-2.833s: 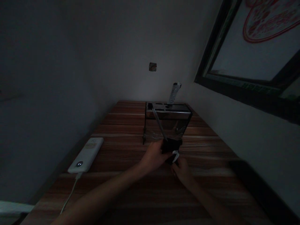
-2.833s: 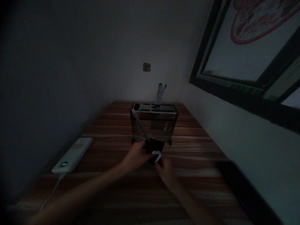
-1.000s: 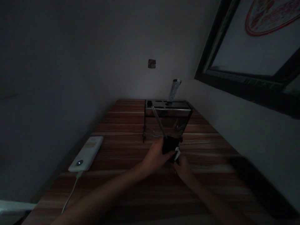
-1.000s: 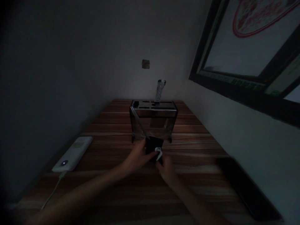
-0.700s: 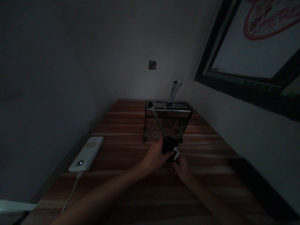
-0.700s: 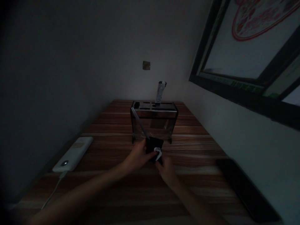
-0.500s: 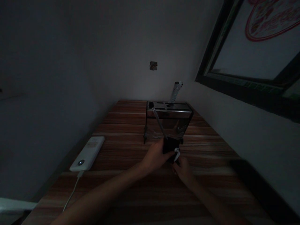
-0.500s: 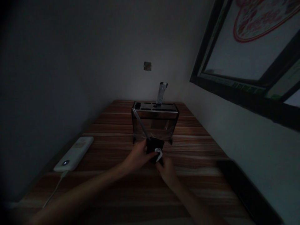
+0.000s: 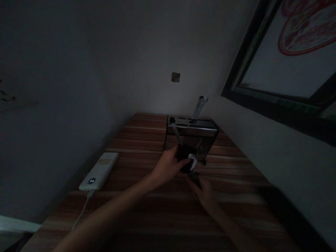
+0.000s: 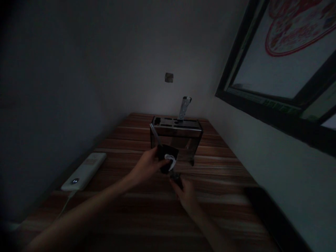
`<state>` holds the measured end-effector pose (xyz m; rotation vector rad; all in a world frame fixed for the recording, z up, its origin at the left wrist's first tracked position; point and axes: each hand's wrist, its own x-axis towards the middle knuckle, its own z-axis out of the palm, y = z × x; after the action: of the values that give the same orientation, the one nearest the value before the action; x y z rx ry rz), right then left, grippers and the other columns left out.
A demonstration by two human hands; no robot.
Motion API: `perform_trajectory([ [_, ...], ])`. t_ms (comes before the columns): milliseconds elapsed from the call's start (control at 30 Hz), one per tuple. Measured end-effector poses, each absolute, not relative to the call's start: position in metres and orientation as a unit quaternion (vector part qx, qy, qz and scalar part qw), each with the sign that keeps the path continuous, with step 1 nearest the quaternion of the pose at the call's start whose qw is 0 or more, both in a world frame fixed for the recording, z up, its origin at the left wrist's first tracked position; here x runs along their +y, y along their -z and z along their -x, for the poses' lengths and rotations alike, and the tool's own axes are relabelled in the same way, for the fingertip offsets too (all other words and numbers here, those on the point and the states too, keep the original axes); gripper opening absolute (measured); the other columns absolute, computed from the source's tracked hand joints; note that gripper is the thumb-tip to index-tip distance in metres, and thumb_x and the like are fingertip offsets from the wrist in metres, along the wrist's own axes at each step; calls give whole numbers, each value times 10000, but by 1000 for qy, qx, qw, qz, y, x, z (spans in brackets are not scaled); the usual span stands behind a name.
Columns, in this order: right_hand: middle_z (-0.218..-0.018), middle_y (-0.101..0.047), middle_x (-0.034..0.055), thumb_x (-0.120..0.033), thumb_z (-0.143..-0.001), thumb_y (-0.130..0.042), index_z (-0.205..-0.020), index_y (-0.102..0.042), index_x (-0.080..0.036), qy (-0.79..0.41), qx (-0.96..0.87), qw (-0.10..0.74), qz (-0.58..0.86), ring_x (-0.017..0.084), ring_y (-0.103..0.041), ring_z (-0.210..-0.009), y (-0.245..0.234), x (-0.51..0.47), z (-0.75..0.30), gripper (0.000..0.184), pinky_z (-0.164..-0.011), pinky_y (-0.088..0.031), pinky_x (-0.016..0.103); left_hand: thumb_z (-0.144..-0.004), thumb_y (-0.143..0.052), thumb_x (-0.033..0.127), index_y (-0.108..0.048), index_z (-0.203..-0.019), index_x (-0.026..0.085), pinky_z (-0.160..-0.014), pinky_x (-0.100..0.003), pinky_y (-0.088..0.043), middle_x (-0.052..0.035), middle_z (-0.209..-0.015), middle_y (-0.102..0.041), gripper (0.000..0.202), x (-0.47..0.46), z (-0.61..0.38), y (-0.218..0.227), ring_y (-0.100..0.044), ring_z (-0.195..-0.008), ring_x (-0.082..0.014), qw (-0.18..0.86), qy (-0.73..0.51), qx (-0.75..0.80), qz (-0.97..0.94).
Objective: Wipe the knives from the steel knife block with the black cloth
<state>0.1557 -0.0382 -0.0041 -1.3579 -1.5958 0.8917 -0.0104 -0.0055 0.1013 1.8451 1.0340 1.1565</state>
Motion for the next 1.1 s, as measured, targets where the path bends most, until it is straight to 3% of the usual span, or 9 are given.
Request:
perform_trajectory([
  [533,-431,-466,-27,-488,-781,-491,-739,-620,-149,-326,-685,391,520,107,-426,-352,4,-43,-154,365,-334,-308,200,-626,-681,300,-613,-873,120,-752,-317,-502,-71,-909,-690,313,8,57,-148,-635,-857,-217,347,-621,405,-574],
  [933,-413,-475,-32,-494,-780,-497,-679,-602,-164,-322,-675,398,530,110,-437,-341,3,-44,-155,360,-345,-329,208,-628,-679,302,-613,-883,128,-726,-313,-508,-76,-905,-691,316,3,47,-145,-639,-832,-211,350,-589,420,-595],
  [1100,-408,-435,-44,-501,-782,-485,-598,-514,-182,-344,-660,407,530,93,-405,-327,3,-44,-155,370,-330,-306,199,-650,-671,290,-613,-890,134,-736,-306,-501,-64,-893,-687,292,-4,28,-130,-637,-823,-199,375,-535,411,-636],
])
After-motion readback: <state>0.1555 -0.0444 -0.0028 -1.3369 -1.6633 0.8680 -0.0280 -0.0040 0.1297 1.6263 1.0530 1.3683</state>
